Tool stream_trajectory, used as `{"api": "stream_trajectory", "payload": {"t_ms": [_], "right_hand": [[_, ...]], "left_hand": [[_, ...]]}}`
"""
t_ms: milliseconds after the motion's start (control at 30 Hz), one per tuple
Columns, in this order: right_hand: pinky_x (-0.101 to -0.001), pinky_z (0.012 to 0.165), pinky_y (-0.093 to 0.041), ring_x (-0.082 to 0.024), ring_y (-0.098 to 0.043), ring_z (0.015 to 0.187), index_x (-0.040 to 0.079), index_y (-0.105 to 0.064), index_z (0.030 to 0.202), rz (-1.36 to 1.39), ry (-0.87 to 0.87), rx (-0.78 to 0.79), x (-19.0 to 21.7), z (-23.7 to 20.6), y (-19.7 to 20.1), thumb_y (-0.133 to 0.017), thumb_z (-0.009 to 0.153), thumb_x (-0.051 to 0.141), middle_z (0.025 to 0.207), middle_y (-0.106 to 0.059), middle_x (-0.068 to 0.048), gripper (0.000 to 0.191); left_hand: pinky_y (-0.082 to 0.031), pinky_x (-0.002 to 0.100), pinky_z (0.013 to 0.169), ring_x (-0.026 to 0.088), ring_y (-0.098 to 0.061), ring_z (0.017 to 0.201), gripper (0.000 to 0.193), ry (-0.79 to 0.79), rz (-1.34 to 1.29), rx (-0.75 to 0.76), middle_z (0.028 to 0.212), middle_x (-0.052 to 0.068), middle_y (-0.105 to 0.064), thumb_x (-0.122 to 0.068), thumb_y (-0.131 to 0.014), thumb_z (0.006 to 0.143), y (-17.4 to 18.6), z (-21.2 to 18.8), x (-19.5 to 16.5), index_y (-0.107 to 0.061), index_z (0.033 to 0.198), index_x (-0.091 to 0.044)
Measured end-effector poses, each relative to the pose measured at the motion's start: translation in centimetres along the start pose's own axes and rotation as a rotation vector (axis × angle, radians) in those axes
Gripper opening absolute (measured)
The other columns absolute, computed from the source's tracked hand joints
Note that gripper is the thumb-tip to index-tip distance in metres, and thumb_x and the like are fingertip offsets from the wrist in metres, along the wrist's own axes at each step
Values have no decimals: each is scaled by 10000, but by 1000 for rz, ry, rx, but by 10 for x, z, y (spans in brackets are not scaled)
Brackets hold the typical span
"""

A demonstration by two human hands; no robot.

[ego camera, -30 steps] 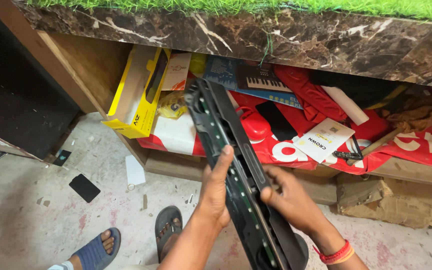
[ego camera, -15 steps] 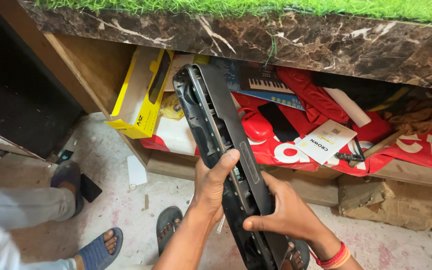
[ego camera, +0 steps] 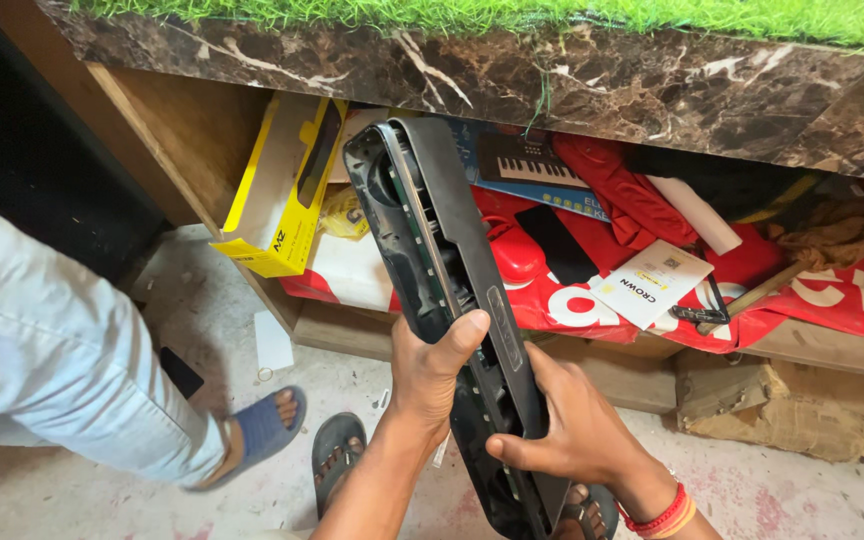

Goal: The person holds a black soundbar speaker, pries open its plastic casing, and separates the two housing halves to expose the internal components and a green circuit board. They disconnect a wire from the board, manipulate the board and its connections, then align the casing halves back together and press them closed.

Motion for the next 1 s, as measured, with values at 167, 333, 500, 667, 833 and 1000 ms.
{"api": "stream_trajectory", "payload": {"t_ms": [167, 333, 500, 667, 833, 1000], "right_hand": [[-432, 855, -531, -347, -693, 1020, 27, -499, 1392, -30, 1, -5, -6, -1, -3, -814, 614, 566, 1091, -722, -174, 998], [-452, 837, -516, -382, -673, 1010, 0, -475, 1403, -78, 66, -33, -4, -2, -2, -815, 645, 557, 1083, -703, -198, 1000], [-448, 810, -530, -370, -698, 960, 22, -499, 1359, -56, -6, 20, -5, 0, -3, -790, 634, 558, 1014, -726, -181, 947], [-446, 777, -534, -368, -706, 916, 18, -505, 1334, -43, -13, 29, 1, 1, -2, -784, 637, 546, 963, -732, -177, 917], [-430, 753, -544, -358, -721, 857, 24, -515, 1298, -25, -44, 55, 2, 2, -2, -786, 629, 525, 903, -741, -170, 879], [-429, 755, -544, -355, -720, 872, 28, -529, 1319, -27, 9, -10, 7, 0, 0, -819, 613, 466, 940, -741, -162, 880]], "left_hand": [[-563, 326, 783, 137, -653, 878, 558, -10, -15, -3, 1005, 36, -671, -301, -849, 726, 0, -1, -1, -645, 1160, -16], [-566, 316, 781, 130, -655, 874, 538, -27, -9, 6, 1006, 34, -675, -287, -846, 740, -1, -1, -3, -650, 1161, -14], [-574, 319, 769, 136, -659, 852, 484, -22, 4, 0, 985, 43, -675, -248, -833, 755, -2, -1, -4, -653, 1138, -13], [-578, 309, 770, 121, -664, 851, 466, -24, 22, -4, 975, 29, -680, -246, -818, 749, -2, -1, -5, -661, 1128, -27], [-573, 323, 757, 137, -654, 837, 464, -27, 16, -2, 965, 42, -667, -243, -827, 755, -2, -1, -3, -655, 1119, -12], [-571, 328, 781, 139, -661, 869, 509, -28, 6, -6, 990, 40, -677, -279, -831, 747, 1, -1, -2, -648, 1142, -15]]}}
Point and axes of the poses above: each hand's wrist, its own z-axis towards the middle knuckle, its own y-axis out of the back of the hand, x = y × z, the point moved 7 cm from there along z, towards the middle knuckle
